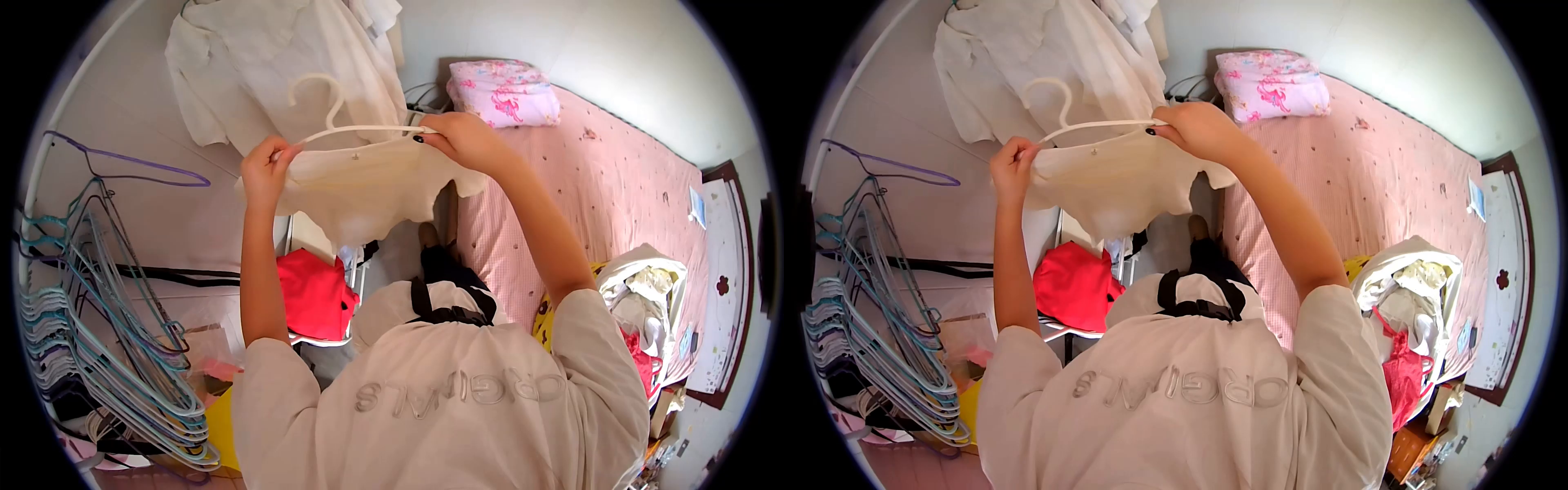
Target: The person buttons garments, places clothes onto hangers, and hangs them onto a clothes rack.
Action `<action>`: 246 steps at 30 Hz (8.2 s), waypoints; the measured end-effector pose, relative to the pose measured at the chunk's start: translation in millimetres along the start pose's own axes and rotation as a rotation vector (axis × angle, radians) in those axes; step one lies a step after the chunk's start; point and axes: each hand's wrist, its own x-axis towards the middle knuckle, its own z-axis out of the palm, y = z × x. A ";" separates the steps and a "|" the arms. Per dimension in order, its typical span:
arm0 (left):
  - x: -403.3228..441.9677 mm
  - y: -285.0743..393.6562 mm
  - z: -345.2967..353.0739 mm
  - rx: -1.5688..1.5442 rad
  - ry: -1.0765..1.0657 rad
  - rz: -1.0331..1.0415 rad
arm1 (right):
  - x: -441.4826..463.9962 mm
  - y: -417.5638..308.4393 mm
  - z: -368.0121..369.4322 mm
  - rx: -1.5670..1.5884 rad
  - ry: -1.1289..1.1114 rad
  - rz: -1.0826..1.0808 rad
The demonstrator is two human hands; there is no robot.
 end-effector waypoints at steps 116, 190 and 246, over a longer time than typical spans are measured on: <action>-187.2 195.3 297.0 -0.988 -1.264 -0.074 | -416.5 40.8 -112.5 -0.376 0.790 2.056; -74.4 108.6 154.3 -0.438 -0.413 0.040 | -151.7 -46.4 4.3 0.531 0.239 0.706; -6.0 68.8 93.0 -0.545 -0.527 0.186 | -3.3 -49.6 17.3 0.150 0.529 0.057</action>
